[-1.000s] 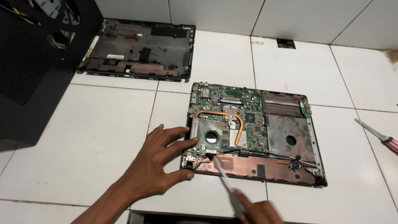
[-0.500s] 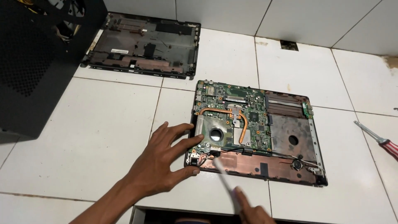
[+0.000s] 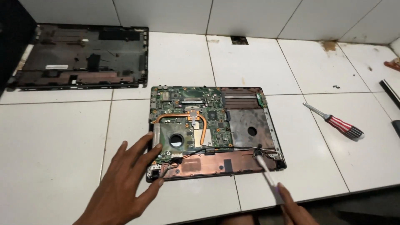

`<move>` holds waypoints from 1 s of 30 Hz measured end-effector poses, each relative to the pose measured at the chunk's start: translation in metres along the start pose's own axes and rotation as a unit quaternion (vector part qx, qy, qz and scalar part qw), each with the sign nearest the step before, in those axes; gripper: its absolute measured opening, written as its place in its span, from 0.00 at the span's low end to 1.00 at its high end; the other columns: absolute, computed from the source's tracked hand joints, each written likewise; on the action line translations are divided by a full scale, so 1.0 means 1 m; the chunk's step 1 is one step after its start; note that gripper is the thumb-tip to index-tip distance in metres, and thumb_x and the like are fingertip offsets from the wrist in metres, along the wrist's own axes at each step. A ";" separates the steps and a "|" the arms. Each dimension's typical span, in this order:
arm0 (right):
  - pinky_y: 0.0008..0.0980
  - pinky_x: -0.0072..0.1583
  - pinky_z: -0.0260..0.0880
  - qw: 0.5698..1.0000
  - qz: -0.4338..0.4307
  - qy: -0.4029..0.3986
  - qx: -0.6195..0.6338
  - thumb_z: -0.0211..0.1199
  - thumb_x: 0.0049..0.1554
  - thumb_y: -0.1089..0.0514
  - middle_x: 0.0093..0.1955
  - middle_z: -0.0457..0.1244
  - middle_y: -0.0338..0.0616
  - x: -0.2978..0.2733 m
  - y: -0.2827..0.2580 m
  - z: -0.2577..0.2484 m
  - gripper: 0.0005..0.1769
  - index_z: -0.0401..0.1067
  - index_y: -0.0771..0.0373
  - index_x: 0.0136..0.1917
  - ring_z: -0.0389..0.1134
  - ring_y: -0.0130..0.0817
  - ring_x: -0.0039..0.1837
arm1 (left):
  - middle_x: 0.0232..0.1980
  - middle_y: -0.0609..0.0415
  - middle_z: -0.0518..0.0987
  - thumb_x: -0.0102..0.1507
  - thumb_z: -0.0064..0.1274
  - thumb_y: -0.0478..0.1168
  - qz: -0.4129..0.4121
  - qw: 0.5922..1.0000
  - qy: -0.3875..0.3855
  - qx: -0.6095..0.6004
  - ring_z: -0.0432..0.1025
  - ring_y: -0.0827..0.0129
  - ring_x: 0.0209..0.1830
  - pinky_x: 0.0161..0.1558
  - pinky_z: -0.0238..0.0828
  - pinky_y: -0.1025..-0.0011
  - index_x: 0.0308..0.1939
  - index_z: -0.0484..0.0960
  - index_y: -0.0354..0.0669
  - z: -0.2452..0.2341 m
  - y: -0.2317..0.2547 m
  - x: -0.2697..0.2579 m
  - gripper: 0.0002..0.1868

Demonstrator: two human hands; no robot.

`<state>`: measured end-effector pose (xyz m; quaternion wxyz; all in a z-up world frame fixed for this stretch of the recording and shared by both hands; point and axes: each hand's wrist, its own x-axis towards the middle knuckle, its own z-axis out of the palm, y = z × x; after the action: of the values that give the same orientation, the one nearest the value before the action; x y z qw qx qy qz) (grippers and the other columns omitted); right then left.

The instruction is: Cleaning a laptop motherboard and its internal chassis using a toothbrush to remove dust and debris.

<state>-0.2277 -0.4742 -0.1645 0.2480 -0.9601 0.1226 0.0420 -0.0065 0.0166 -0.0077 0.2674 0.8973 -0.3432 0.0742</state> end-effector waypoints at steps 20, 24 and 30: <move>0.34 0.44 0.83 0.987 -0.132 0.065 0.067 0.61 0.53 0.62 0.44 0.71 0.53 0.004 -0.121 -0.027 0.41 0.58 0.62 0.79 0.78 0.34 0.39 | 0.83 0.50 0.60 0.60 0.58 0.51 0.012 1.000 0.003 0.017 0.60 0.58 0.78 0.78 0.43 0.43 0.74 0.67 0.45 0.000 0.001 -0.001 0.40; 0.36 0.41 0.81 0.949 0.036 0.247 0.195 0.54 0.57 0.53 0.40 0.69 0.51 -0.006 -0.114 -0.007 0.30 0.64 0.76 0.67 0.71 0.33 0.33 | 0.84 0.51 0.59 0.60 0.58 0.51 0.009 1.000 0.000 0.005 0.60 0.57 0.78 0.78 0.42 0.44 0.73 0.68 0.45 0.001 -0.002 0.001 0.39; 0.30 0.32 0.61 0.959 0.037 0.279 0.015 0.69 0.50 0.66 0.33 0.67 0.43 0.033 -0.227 -0.097 0.05 0.77 0.65 0.42 0.62 0.30 0.28 | 0.83 0.48 0.60 0.58 0.60 0.50 0.016 1.000 0.008 0.013 0.61 0.54 0.77 0.77 0.45 0.42 0.73 0.67 0.44 0.001 -0.002 0.000 0.41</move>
<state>-0.1353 -0.3361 0.0216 0.2164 -0.9245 0.2231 -0.2205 -0.0058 0.0171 -0.0098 0.2569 0.8947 -0.3543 0.0897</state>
